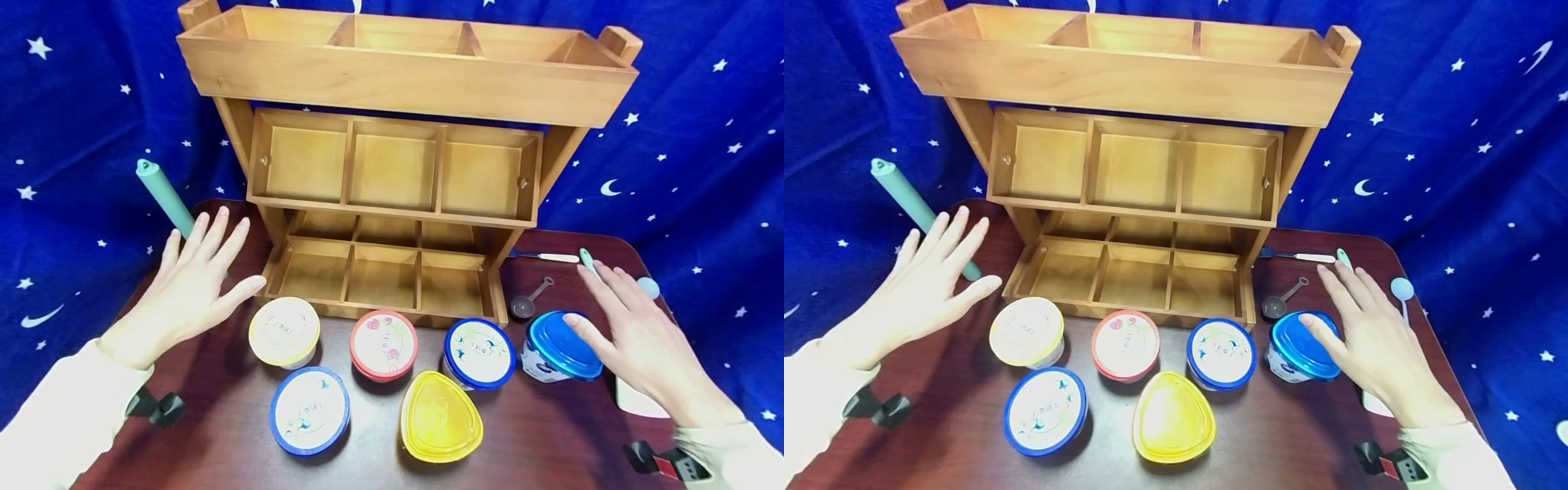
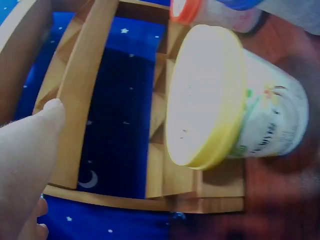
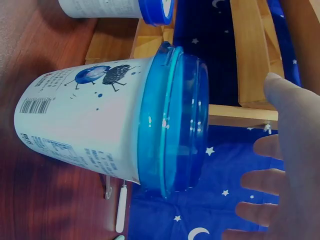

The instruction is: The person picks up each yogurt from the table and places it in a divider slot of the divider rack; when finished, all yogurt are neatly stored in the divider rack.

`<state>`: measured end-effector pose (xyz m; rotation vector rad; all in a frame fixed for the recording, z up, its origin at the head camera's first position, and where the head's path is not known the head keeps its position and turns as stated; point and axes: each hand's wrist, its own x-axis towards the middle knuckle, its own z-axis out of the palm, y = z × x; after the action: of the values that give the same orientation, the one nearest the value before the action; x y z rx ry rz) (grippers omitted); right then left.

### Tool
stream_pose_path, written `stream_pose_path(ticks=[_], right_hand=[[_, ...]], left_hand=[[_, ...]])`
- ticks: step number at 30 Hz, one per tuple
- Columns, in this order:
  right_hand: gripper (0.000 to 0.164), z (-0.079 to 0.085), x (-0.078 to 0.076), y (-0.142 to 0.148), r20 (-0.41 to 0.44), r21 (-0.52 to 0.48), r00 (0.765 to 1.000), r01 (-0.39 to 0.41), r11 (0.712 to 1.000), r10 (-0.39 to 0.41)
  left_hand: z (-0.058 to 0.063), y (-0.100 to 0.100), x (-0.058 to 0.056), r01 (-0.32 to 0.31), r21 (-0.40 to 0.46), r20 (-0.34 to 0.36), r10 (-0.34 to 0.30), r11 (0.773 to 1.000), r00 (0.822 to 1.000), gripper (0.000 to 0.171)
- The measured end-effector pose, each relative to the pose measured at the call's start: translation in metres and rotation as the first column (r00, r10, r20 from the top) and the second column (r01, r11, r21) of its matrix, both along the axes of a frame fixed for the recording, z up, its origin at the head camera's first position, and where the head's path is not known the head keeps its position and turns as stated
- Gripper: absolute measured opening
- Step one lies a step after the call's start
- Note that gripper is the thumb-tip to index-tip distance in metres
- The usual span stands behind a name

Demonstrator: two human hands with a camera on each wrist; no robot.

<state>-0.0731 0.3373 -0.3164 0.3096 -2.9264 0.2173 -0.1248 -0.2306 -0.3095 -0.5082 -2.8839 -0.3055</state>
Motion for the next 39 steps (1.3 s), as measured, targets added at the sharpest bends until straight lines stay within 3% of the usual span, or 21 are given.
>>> stream_pose_path(ticks=[7, 13, 16, 18, 23, 25, 28, 39], right_hand=[[0.084, 0.001, 0.008, -0.001, -0.036, -0.028, 0.999, -0.008, 1.000, 0.007], [0.085, -0.004, 0.012, 0.000, -0.062, -0.030, 0.998, -0.014, 0.999, 0.012], [0.085, -0.007, 0.014, 0.001, -0.061, -0.054, 0.998, -0.017, 0.998, 0.014], [0.085, -0.009, 0.016, 0.002, -0.063, -0.069, 0.998, -0.027, 0.997, 0.023], [0.083, -0.015, 0.019, 0.002, -0.067, -0.099, 0.997, -0.053, 0.994, 0.046], [0.083, -0.017, 0.020, 0.002, -0.060, -0.108, 0.997, -0.051, 0.993, 0.045], [0.082, -0.019, 0.022, 0.003, -0.042, -0.128, 0.998, -0.044, 0.991, 0.039], [0.088, -0.027, 0.025, 0.002, -0.017, -0.171, 0.999, -0.039, 0.985, 0.037]], left_hand=[[0.022, 0.001, -0.018, -0.014, 0.177, 0.011, 0.012, 0.984, 1.000, 0.082], [0.033, 0.003, -0.035, -0.013, 0.368, 0.042, -0.003, 0.930, 0.999, 0.076], [0.035, 0.004, -0.046, -0.026, 0.451, 0.055, 0.002, 0.892, 0.998, 0.074], [0.036, 0.004, -0.053, -0.041, 0.519, 0.065, 0.008, 0.854, 0.998, 0.072], [0.042, 0.005, -0.071, -0.103, 0.690, 0.129, 0.019, 0.717, 0.991, 0.067], [0.044, 0.006, -0.078, -0.126, 0.725, 0.151, 0.022, 0.677, 0.988, 0.066], [0.046, 0.009, -0.087, -0.134, 0.759, 0.164, 0.012, 0.637, 0.986, 0.065], [0.042, 0.024, -0.110, -0.134, 0.826, 0.172, -0.019, 0.548, 0.985, 0.064]])
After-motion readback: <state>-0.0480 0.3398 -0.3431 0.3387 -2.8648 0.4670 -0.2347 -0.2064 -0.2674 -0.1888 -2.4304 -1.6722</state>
